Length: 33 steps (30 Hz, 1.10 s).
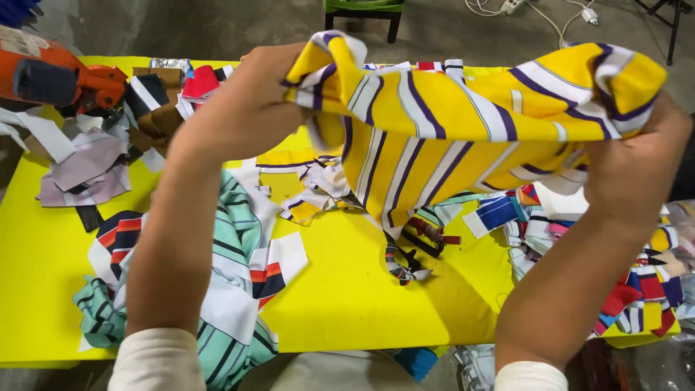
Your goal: Trimming the edges of striped fabric pieces using large scissors on a work table.
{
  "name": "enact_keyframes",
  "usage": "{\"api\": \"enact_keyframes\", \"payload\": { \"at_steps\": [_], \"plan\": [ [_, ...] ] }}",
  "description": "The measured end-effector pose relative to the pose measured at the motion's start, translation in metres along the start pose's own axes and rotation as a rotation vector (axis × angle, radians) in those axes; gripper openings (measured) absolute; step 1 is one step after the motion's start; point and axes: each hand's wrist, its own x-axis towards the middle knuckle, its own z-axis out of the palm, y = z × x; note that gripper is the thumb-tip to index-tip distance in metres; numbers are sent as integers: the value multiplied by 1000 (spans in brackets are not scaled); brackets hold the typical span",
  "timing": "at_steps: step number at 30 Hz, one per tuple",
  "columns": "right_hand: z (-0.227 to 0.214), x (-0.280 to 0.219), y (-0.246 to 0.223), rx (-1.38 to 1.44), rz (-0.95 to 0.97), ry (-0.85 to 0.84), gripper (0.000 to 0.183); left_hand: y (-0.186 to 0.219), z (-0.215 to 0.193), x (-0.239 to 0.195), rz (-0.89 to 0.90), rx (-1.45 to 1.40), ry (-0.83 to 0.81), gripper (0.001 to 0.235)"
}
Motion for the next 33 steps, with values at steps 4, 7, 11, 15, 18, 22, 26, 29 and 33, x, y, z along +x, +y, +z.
{"api": "enact_keyframes", "payload": {
  "at_steps": [4, 7, 11, 15, 18, 22, 26, 29, 33],
  "plan": [
    [-23, 14, 34, -66, 283, -27, 43, -18, -16, -14, 306, -330, 19, 14],
    [13, 53, 2, 353, 515, -387, 45, -16, -5, 3, -574, -450, 301, 26],
    [75, 66, 23, 3, 783, -421, 38, -80, 30, 13, -1061, -392, 155, 44],
    [116, -1, 157, -384, 584, -398, 77, -198, 98, -22, -758, 52, 53, 60],
    [109, -30, 75, -454, 542, -396, 79, -174, 111, -47, -629, 204, -6, 62],
    [71, -115, 34, -248, 423, -233, 46, -167, 120, -71, -574, 262, -75, 56],
    [29, -262, 57, -366, 199, 440, 9, -188, 136, -82, -448, 440, -64, 48],
    [58, -296, -2, -399, 292, 815, 24, -192, 136, -82, -430, 482, -61, 45],
    [79, -450, 75, -291, 1182, 875, 23, -194, 137, -85, -426, 477, -66, 43]
  ]
}}
